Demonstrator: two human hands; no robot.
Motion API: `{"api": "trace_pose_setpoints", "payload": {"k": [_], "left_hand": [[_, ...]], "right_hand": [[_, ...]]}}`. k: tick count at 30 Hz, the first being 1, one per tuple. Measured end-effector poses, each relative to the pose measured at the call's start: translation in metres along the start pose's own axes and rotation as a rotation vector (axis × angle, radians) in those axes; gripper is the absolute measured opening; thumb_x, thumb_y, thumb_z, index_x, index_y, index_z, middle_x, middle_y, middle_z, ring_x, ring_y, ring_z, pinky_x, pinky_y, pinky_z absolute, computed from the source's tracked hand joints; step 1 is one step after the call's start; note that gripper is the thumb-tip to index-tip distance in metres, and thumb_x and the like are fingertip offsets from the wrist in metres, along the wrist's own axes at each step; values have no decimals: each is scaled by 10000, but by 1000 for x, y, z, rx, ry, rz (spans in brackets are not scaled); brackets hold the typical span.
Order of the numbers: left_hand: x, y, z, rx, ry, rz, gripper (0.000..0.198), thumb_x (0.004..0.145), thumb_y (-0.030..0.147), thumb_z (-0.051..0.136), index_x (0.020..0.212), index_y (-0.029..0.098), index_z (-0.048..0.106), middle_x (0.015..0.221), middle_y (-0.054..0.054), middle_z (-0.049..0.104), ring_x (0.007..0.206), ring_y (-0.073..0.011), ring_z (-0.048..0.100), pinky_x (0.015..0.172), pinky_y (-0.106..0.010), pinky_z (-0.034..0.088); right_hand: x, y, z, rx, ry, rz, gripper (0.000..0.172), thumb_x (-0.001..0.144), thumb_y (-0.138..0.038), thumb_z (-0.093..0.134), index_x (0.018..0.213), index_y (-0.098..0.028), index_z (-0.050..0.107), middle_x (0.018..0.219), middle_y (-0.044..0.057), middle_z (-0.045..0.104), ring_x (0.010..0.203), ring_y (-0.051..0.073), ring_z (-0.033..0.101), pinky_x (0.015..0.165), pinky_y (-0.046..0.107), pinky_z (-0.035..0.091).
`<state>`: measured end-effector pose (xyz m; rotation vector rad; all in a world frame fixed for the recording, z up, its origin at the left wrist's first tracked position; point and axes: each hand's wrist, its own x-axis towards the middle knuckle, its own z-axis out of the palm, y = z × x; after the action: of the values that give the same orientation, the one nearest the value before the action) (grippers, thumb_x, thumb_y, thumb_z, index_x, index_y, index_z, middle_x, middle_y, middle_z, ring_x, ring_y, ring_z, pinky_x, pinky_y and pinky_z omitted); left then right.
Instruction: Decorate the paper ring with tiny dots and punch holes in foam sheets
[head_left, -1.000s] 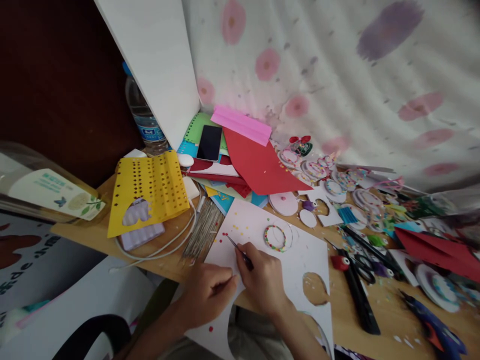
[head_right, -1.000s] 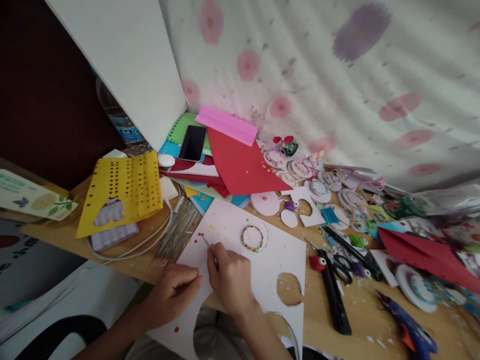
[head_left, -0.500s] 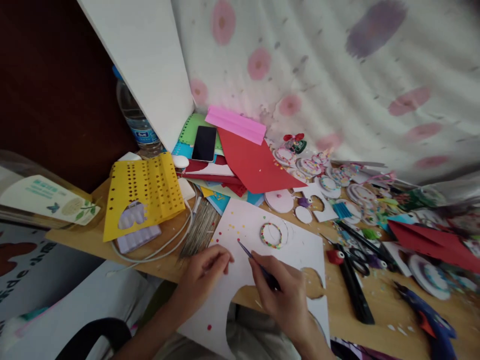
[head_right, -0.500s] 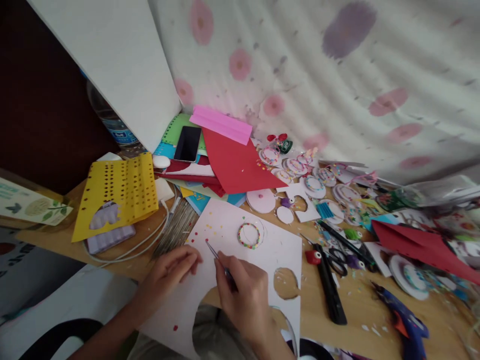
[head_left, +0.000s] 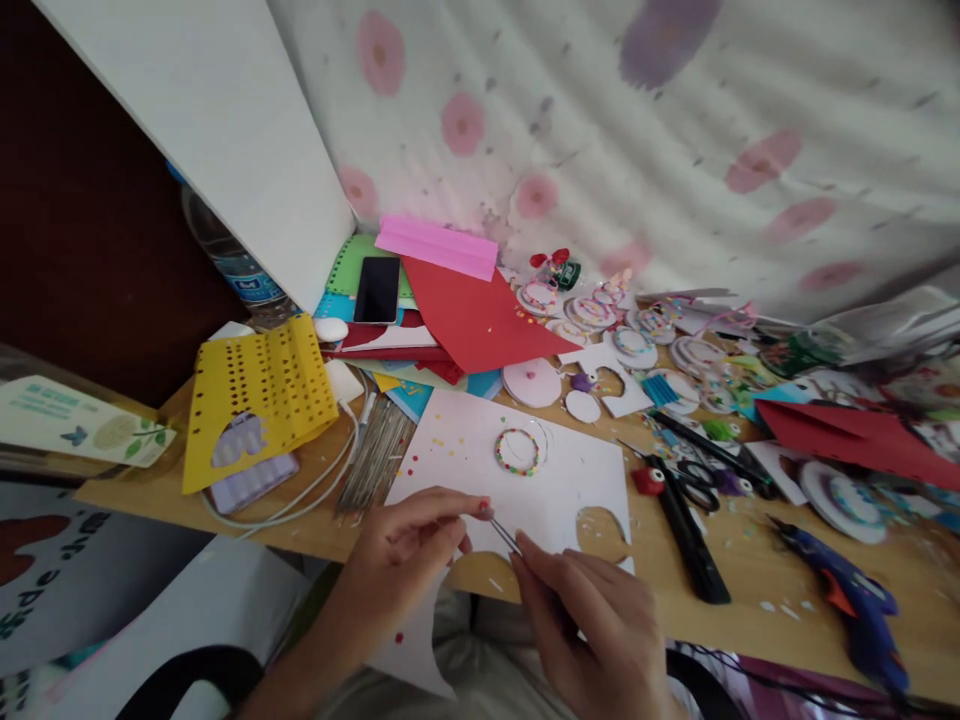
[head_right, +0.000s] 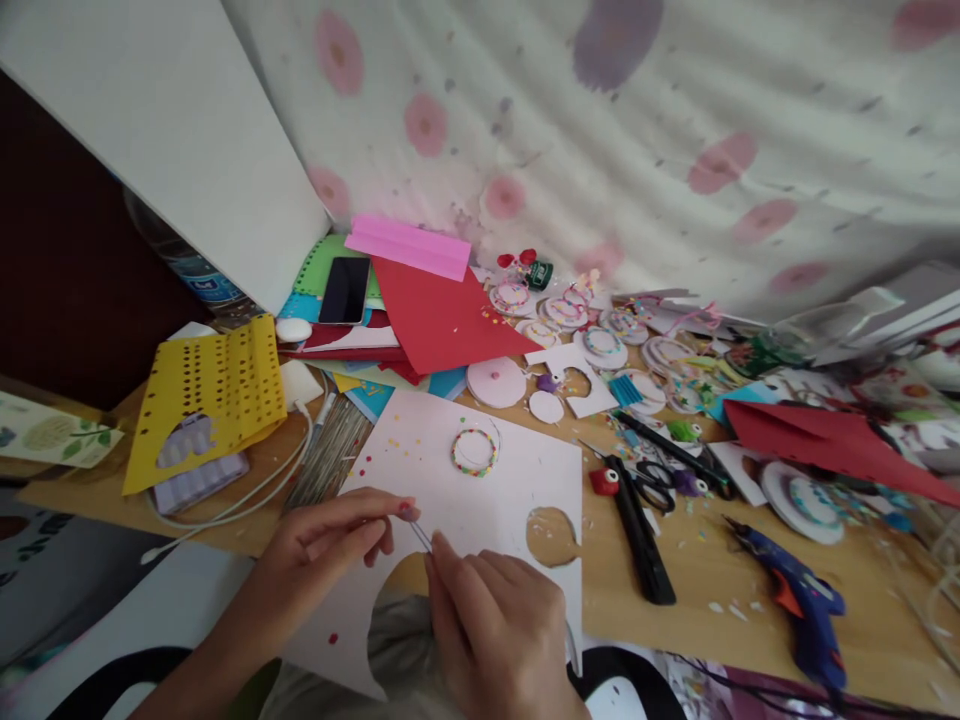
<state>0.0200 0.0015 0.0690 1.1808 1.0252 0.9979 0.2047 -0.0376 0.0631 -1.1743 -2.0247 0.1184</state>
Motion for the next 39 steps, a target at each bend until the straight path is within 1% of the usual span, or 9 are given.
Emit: {"api": "trace_pose_setpoints", "payload": {"k": [10,15,18,21,26,29,32,35,39], "left_hand": [[6,3,23,2,0,-61,161,792,243,645,881,244,780,845,-22,763,642,-114,617,607,-202,538],[5,5,37,9,85,-192,117,769,285,685,773,199,764,744,-34,748,629,-119,601,628,-212,523],[10,-1,39,7,135,-180,129,780,311,682,751,200,741,741,-27,737,617,-119,589,611,-216,509],[25,-13,30,225,187,-52,152,828,319,636,831,200,732,824,-45,728,682,-151,607,663,-272,513],[48,-28,3,770,284,390,394,828,182,617,1216,247,616,1188,-75,605,1025,-217,566,890,-365,463],[44,-23,3,702,226,407,323,861,183,608,1175,258,622,1112,-47,614,944,-170,578,829,-299,473],[32,-10,15,444,50,218,117,886,225,598,954,246,691,974,-18,653,878,-140,600,780,-236,482],[23,0,27,250,-97,41,105,875,247,612,889,228,714,896,-15,666,866,-141,614,759,-211,485],[21,3,32,133,-132,-22,109,859,231,627,799,209,715,808,-9,660,803,-134,598,734,-208,458]], "right_hand": [[-9,6,-15,19,57,60,194,861,-59,595,1042,-127,602,540,-21,568,426,90,475,418,232,361],[-13,9,-20,34,110,68,208,845,-43,607,1037,-123,608,570,-10,605,447,93,514,442,230,399],[-13,12,-21,28,134,86,188,845,-40,610,1015,-118,619,565,-10,604,448,91,522,446,224,399],[-13,18,-20,31,143,111,158,850,-43,608,988,-117,626,549,-17,584,434,84,498,440,221,379],[-18,25,-19,36,138,150,166,847,-47,614,996,-121,628,548,-27,557,439,80,480,447,223,366],[-20,25,-18,53,129,163,189,845,-54,620,1019,-126,617,552,-31,551,446,83,475,452,231,360],[-19,23,-17,95,96,161,206,850,-49,602,1040,-128,598,560,-30,552,455,92,469,455,247,346],[-19,20,-17,115,54,145,208,857,-47,589,1046,-133,586,572,-26,558,469,101,472,462,261,337],[-18,16,-19,115,40,118,223,859,-43,580,1067,-120,578,575,-20,571,469,104,472,457,266,327]]}}
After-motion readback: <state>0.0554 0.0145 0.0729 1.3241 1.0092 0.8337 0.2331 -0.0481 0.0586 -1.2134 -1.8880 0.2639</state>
